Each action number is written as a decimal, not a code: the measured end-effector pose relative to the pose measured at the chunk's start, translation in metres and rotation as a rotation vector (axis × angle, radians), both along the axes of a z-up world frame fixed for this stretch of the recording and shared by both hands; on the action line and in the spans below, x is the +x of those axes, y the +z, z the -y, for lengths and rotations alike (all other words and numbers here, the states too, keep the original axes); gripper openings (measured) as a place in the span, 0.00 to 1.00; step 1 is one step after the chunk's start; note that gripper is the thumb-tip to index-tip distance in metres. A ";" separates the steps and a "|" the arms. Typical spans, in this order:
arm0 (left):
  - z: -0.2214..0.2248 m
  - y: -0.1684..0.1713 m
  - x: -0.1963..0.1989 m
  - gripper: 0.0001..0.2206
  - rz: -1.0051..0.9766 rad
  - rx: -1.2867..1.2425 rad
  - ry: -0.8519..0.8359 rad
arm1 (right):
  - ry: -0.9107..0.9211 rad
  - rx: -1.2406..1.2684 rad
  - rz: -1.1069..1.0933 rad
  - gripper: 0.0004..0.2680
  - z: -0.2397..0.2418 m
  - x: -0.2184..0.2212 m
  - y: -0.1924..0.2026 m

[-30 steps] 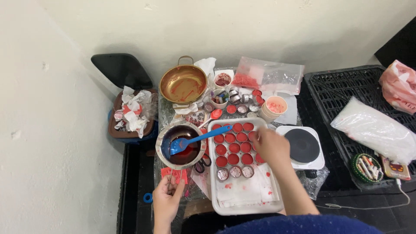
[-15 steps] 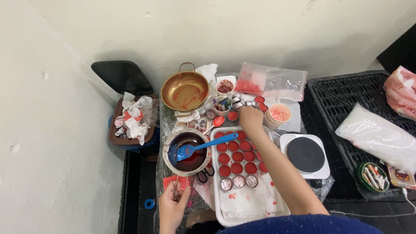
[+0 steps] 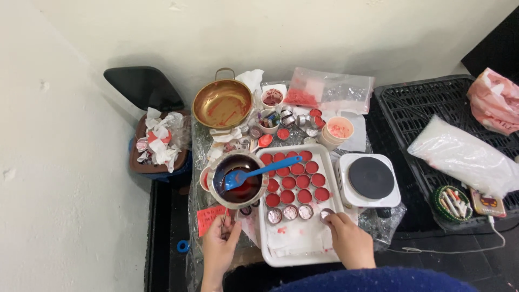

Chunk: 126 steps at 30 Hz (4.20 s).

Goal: Pouring red liquid wax into small candle molds.

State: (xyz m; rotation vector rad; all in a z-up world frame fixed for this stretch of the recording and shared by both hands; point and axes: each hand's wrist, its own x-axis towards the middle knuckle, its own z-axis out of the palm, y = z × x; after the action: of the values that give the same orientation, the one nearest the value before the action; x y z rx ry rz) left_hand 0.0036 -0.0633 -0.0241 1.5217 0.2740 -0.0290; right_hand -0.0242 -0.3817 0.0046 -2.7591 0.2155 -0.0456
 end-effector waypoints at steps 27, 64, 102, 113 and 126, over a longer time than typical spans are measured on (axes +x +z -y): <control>0.014 0.019 -0.037 0.13 0.013 0.194 -0.130 | 0.187 1.228 0.287 0.14 -0.045 0.072 0.020; 0.051 0.037 -0.042 0.13 -0.097 0.118 -0.266 | 0.228 0.891 0.406 0.02 -0.006 0.010 0.050; 0.038 0.026 -0.008 0.12 0.101 0.350 -0.104 | 0.191 1.148 0.350 0.07 0.024 -0.011 0.013; 0.036 0.021 -0.013 0.14 0.075 0.329 -0.088 | 0.242 1.122 0.363 0.07 0.025 -0.021 0.015; 0.044 0.024 -0.017 0.13 0.085 0.409 -0.099 | 0.102 1.317 0.542 0.04 0.017 -0.012 0.003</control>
State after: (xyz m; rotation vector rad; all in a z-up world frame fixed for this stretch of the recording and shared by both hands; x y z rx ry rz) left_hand -0.0137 -0.1077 -0.0003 1.9369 0.1397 0.0142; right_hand -0.0360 -0.3983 0.0074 -1.3707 -0.0531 -0.4380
